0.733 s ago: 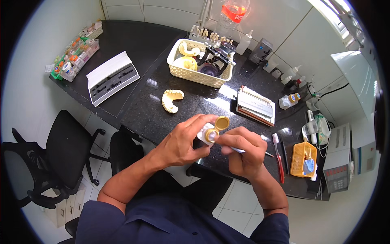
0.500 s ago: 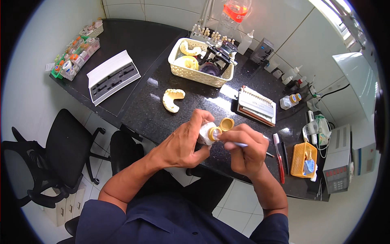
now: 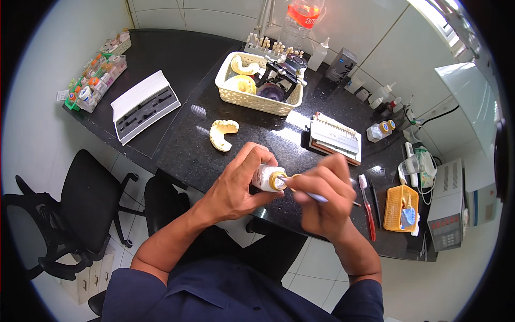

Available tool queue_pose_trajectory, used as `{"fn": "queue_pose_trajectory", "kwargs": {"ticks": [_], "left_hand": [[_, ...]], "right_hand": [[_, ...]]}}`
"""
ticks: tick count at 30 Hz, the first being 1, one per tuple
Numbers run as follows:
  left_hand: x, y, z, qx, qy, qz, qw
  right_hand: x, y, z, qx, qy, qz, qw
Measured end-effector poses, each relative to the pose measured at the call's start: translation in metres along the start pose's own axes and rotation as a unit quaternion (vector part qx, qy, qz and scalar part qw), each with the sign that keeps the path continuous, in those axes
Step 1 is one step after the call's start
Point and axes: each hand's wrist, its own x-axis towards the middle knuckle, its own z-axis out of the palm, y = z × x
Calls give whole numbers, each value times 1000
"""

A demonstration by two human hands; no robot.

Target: Cleaning a dental model with a toothbrush and then applying a liquid treatment using a thin brush.

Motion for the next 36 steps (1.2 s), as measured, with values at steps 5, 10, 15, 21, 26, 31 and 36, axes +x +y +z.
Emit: {"fn": "queue_pose_trajectory", "kwargs": {"ticks": [5,10,15,21,26,31,36], "left_hand": [[1,7,-2,11,9,-6,1000],[0,8,0,16,5,-6,1000],[1,6,-2,2,2,-8,1000],[3,14,-6,-30,-31,-45,998],[3,13,-5,-18,-29,-33,999],[4,12,-4,17,-27,9,999],[2,10,-6,10,-41,-2,999]], "right_hand": [[0,7,6,-6,-30,1,1000],[-4,2,5,-35,-16,16,999],[-3,5,7,-41,-12,-16,999],[-3,9,-1,33,-50,15,998],[0,6,4,-11,-25,4,1000],[-2,7,2,17,-21,5,1000],[-2,10,8,18,-39,5,999]]}}
